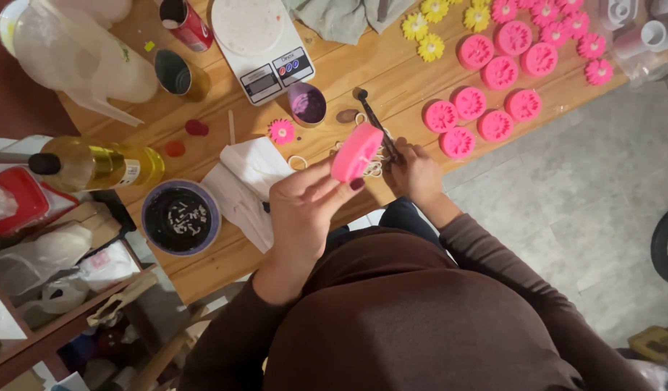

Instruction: Insert and secure wicks into silicone candle molds at a workbench.

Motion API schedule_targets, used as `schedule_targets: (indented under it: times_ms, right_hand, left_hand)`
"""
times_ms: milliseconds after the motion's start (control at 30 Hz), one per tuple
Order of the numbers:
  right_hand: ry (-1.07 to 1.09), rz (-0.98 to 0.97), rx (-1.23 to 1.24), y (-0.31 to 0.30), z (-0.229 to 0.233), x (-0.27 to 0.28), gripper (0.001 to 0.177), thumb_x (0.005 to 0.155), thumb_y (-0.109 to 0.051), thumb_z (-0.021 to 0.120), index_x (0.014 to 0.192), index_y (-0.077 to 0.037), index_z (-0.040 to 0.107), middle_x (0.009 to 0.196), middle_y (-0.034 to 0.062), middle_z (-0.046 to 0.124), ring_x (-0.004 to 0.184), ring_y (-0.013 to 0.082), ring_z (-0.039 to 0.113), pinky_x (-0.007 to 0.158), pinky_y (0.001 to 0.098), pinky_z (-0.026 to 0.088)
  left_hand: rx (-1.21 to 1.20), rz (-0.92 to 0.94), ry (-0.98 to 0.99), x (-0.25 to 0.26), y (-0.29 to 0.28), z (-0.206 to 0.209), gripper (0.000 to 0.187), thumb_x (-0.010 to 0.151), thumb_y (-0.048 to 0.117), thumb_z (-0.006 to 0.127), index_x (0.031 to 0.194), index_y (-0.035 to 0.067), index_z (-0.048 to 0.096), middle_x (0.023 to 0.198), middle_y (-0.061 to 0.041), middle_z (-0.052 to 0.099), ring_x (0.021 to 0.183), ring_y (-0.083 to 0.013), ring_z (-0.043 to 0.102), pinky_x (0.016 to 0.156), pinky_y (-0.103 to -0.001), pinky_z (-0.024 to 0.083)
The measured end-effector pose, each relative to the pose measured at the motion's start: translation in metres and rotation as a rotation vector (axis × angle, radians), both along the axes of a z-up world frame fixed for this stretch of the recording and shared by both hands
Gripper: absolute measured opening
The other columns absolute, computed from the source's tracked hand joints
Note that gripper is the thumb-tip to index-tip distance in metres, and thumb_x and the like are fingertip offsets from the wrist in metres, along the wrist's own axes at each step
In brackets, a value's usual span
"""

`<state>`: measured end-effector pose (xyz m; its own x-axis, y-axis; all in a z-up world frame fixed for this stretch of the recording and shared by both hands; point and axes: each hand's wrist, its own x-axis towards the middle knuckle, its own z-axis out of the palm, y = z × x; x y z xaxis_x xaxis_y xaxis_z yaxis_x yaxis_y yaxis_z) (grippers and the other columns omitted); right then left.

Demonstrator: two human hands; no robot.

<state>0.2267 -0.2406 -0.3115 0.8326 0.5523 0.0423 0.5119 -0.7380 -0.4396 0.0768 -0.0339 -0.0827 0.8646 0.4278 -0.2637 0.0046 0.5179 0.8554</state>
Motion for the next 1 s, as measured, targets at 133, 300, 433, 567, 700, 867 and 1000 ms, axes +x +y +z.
schedule_targets:
  times_ms: [133, 300, 433, 567, 700, 867, 1000]
  right_hand:
    - [-0.015, -0.033, -0.014, 0.005, 0.008, 0.002, 0.025, 0.082, -0.027, 0.076, 0.102, -0.013, 0.073, 0.091, 0.011, 0.071, 0.078, 0.0365, 0.07, 0.071, 0.0477, 0.057]
    - [0.338, -0.21, 0.252, -0.014, 0.018, 0.02, 0.024, 0.079, -0.014, 0.083, 0.095, -0.001, 0.07, 0.077, 0.0106, 0.074, 0.066, 0.0201, 0.073, 0.062, 0.0331, 0.057]
    - [0.607, -0.253, 0.645, -0.051, 0.086, 0.025, 0.022, 0.087, -0.001, 0.081, 0.103, 0.002, 0.066, 0.086, 0.001, 0.067, 0.077, 0.0087, 0.063, 0.066, 0.0253, 0.052]
    - [0.582, -0.06, 0.68, -0.085, 0.205, 0.002, 0.042, 0.074, -0.004, 0.082, 0.112, -0.003, 0.066, 0.091, -0.0037, 0.06, 0.077, 0.0045, 0.056, 0.071, 0.0242, 0.052]
    - [0.139, 0.177, 0.286, -0.075, 0.279, -0.016, 0.052, 0.06, -0.021, 0.094, 0.102, -0.002, 0.07, 0.078, 0.0009, 0.064, 0.052, 0.0071, 0.046, 0.047, 0.0247, 0.033]
    - [0.043, 0.234, 0.245, -0.074, 0.283, -0.024, 0.057, 0.057, -0.028, 0.095, 0.1, -0.002, 0.07, 0.078, 0.0029, 0.064, 0.051, 0.0082, 0.047, 0.047, 0.0247, 0.035]
    - [0.007, 0.24, 0.271, -0.068, 0.287, -0.032, 0.058, 0.058, -0.031, 0.096, 0.1, -0.001, 0.068, 0.08, 0.004, 0.064, 0.052, 0.0089, 0.047, 0.048, 0.0246, 0.036]
  left_hand:
    - [-0.061, 0.029, -0.197, -0.007, -0.005, -0.004, 0.033, 0.09, -0.012, 0.072, 0.122, -0.008, 0.067, 0.125, -0.012, 0.071, 0.117, -0.0204, 0.069, 0.102, -0.035, 0.061]
    - [0.066, 0.019, -0.175, -0.01, -0.002, -0.004, 0.033, 0.093, -0.014, 0.072, 0.126, -0.01, 0.068, 0.124, -0.017, 0.071, 0.116, -0.0236, 0.069, 0.107, -0.036, 0.058]
    - [0.035, 0.077, -0.074, 0.002, 0.011, 0.009, 0.035, 0.096, -0.006, 0.072, 0.13, -0.01, 0.068, 0.121, -0.02, 0.073, 0.111, -0.0241, 0.07, 0.098, -0.036, 0.057]
    - [-0.181, 0.094, -0.011, 0.009, 0.02, 0.016, 0.036, 0.097, 0.012, 0.067, 0.128, -0.006, 0.066, 0.118, -0.014, 0.074, 0.106, -0.0211, 0.073, 0.093, -0.036, 0.063]
    - [-0.056, 0.082, -0.08, 0.008, 0.019, 0.017, 0.037, 0.099, 0.013, 0.07, 0.13, -0.007, 0.066, 0.115, -0.012, 0.075, 0.104, -0.0167, 0.072, 0.095, -0.033, 0.064]
    - [0.223, 0.047, 0.142, 0.001, 0.012, 0.028, 0.037, 0.098, 0.009, 0.072, 0.132, -0.004, 0.071, 0.104, -0.014, 0.078, 0.083, -0.0142, 0.067, 0.059, -0.029, 0.047]
    - [0.213, 0.057, -0.183, -0.005, 0.004, 0.022, 0.031, 0.099, -0.001, 0.072, 0.129, -0.007, 0.068, 0.112, -0.009, 0.076, 0.101, -0.0124, 0.071, 0.093, -0.027, 0.059]
